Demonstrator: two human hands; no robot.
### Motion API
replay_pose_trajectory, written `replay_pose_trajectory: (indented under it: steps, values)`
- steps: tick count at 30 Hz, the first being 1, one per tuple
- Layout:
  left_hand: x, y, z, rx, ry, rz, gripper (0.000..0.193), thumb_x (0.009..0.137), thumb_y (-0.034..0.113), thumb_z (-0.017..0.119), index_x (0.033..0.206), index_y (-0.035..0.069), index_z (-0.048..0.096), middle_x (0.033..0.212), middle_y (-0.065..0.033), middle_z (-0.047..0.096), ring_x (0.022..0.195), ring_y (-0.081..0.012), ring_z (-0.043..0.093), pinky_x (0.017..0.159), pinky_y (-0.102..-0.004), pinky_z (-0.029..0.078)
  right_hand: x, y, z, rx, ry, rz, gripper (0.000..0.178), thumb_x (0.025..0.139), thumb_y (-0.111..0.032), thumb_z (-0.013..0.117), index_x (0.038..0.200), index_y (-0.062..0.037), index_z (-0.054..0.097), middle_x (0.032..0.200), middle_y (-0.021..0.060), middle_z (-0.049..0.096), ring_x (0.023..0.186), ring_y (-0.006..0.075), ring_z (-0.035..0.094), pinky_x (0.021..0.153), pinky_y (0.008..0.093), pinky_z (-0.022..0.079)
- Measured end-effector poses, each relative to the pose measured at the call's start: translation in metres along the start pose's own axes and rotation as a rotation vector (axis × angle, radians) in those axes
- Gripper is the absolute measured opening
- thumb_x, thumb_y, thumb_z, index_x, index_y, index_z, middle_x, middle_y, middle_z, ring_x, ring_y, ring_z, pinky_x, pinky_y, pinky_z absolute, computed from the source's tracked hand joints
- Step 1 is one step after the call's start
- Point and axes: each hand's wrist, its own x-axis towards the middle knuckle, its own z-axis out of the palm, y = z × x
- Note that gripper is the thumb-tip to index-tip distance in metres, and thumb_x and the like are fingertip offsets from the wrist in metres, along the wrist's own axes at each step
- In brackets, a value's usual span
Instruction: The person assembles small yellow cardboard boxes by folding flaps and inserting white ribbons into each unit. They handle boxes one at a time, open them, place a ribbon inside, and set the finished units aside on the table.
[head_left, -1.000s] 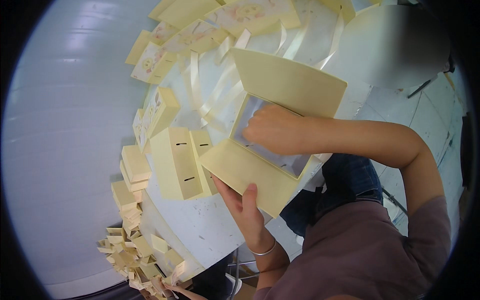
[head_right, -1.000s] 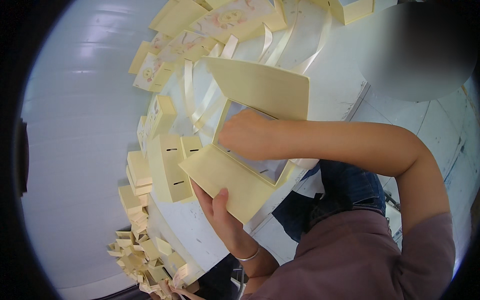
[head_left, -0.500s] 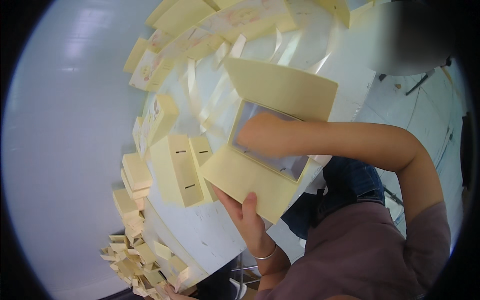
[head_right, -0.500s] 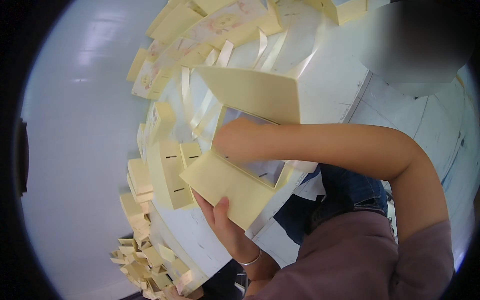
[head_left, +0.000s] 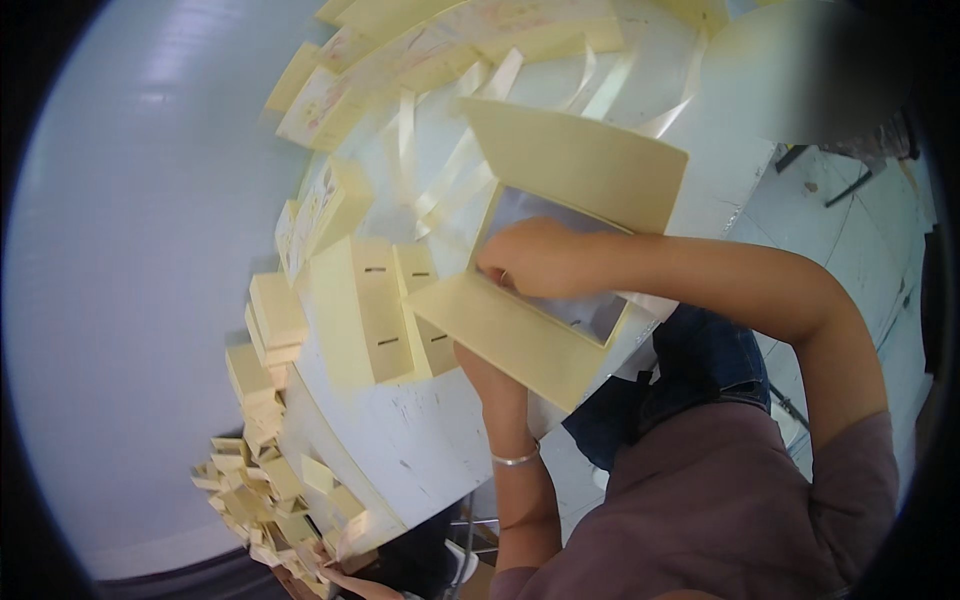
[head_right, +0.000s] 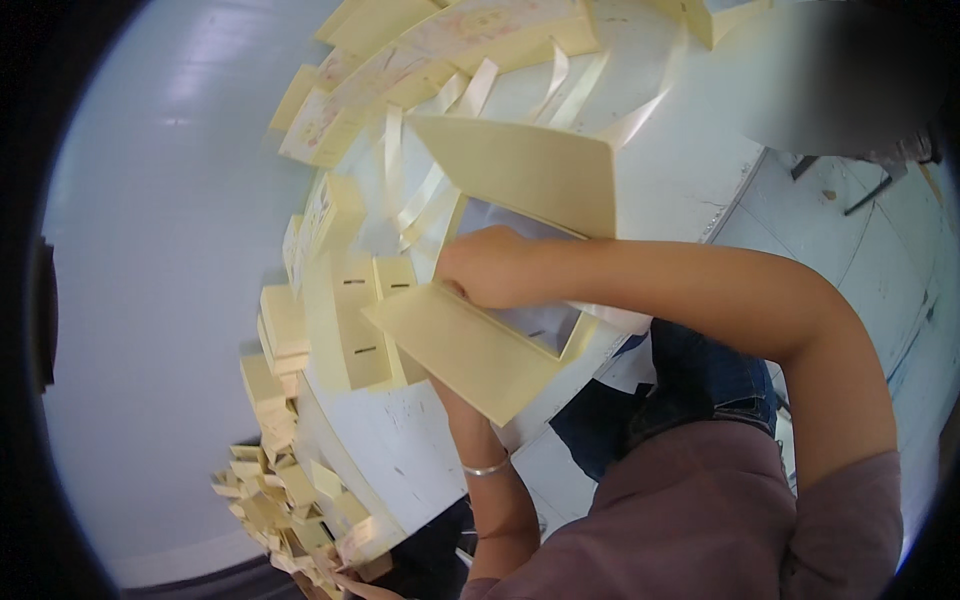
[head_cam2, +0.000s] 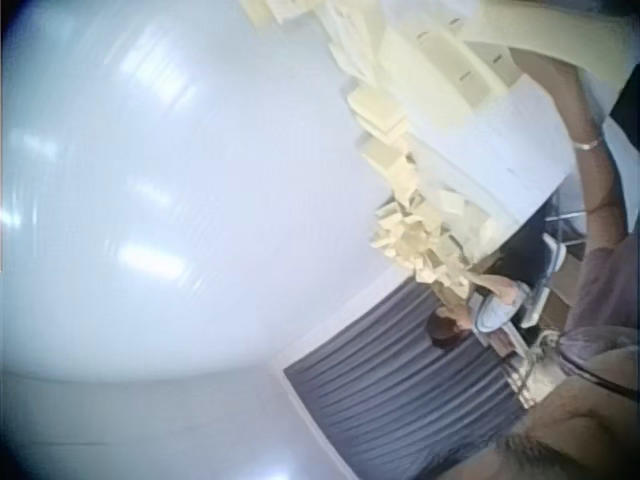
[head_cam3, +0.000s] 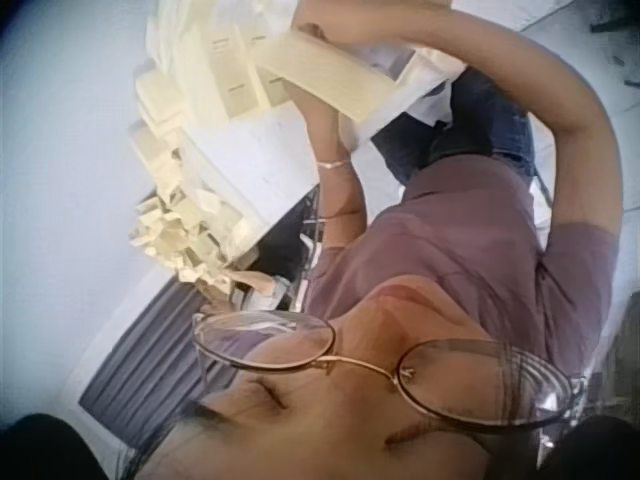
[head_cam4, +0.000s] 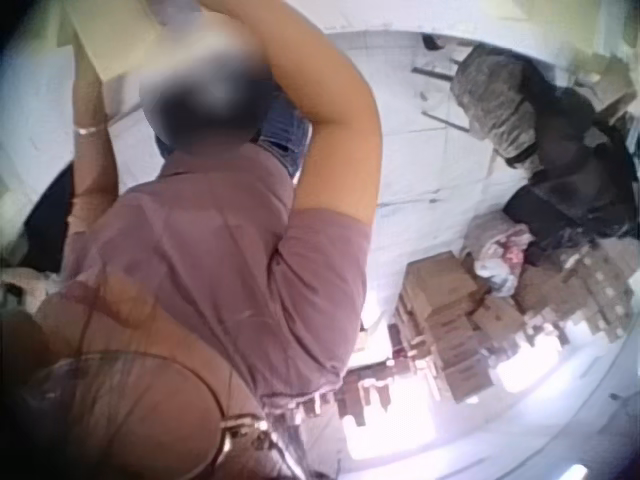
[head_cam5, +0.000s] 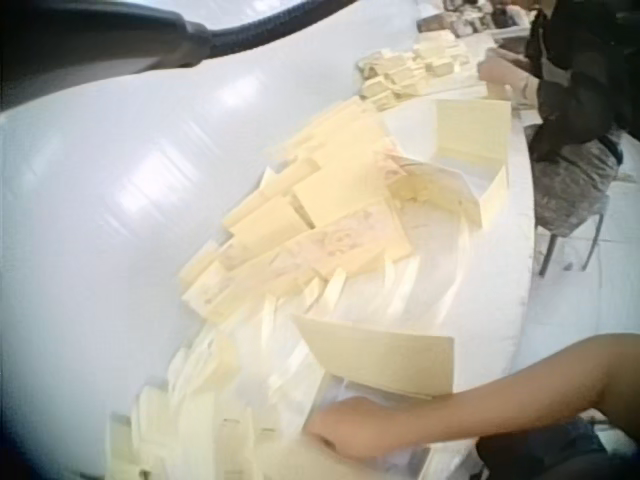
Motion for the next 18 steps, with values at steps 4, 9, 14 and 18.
replay_pose_trajectory:
  steps: [4,9,14,18]
  values:
    - [0.007,-0.008,-0.018,0.381,-0.001,0.101,0.012,0.077,0.011,0.058,0.083,0.001,0.058,0.075,-0.0109,0.061,0.068,-0.0216,0.059,0.058,-0.033,0.046,0.002,0.014,-0.002,-0.014,-0.094,0.077,0.028,0.067,-0.009,0.057,0.095,-0.0069,0.053,0.07,0.009,0.06,0.069,0.0247,0.058,0.063,0.0327,0.043]
    - [-0.035,-0.015,-0.069,0.268,0.19,-0.192,0.01,0.081,0.008,0.055,0.082,-0.002,0.056,0.07,-0.0091,0.06,0.061,-0.0158,0.058,0.049,-0.0253,0.046,-0.037,-0.005,-0.079,1.058,-0.095,0.276,0.039,0.07,-0.008,0.056,0.107,-0.0042,0.045,0.066,0.007,0.057,0.067,0.0148,0.055,0.063,0.0274,0.043]
    - [-0.089,-0.03,-0.08,0.043,0.249,-0.462,0.01,0.083,0.007,0.053,0.082,-0.002,0.055,0.065,-0.0092,0.059,0.053,-0.0118,0.054,0.048,-0.0236,0.044,-0.092,0.007,-0.112,1.687,0.322,-0.335,0.046,0.077,-0.005,0.047,0.121,0.0018,0.038,0.094,0.0144,0.055,0.084,0.0282,0.057,0.072,0.034,0.045]
    - [-0.11,-0.04,-0.091,-0.11,0.292,-0.538,0.009,0.083,0.007,0.051,0.08,-0.001,0.052,0.065,-0.0074,0.058,0.052,-0.0106,0.053,0.045,-0.0219,0.043,-0.121,-0.016,-0.123,1.583,0.716,-0.556,0.044,0.083,-0.005,0.041,0.126,0.002,0.037,0.117,0.0178,0.051,0.117,0.0262,0.042,0.098,0.0365,0.037]
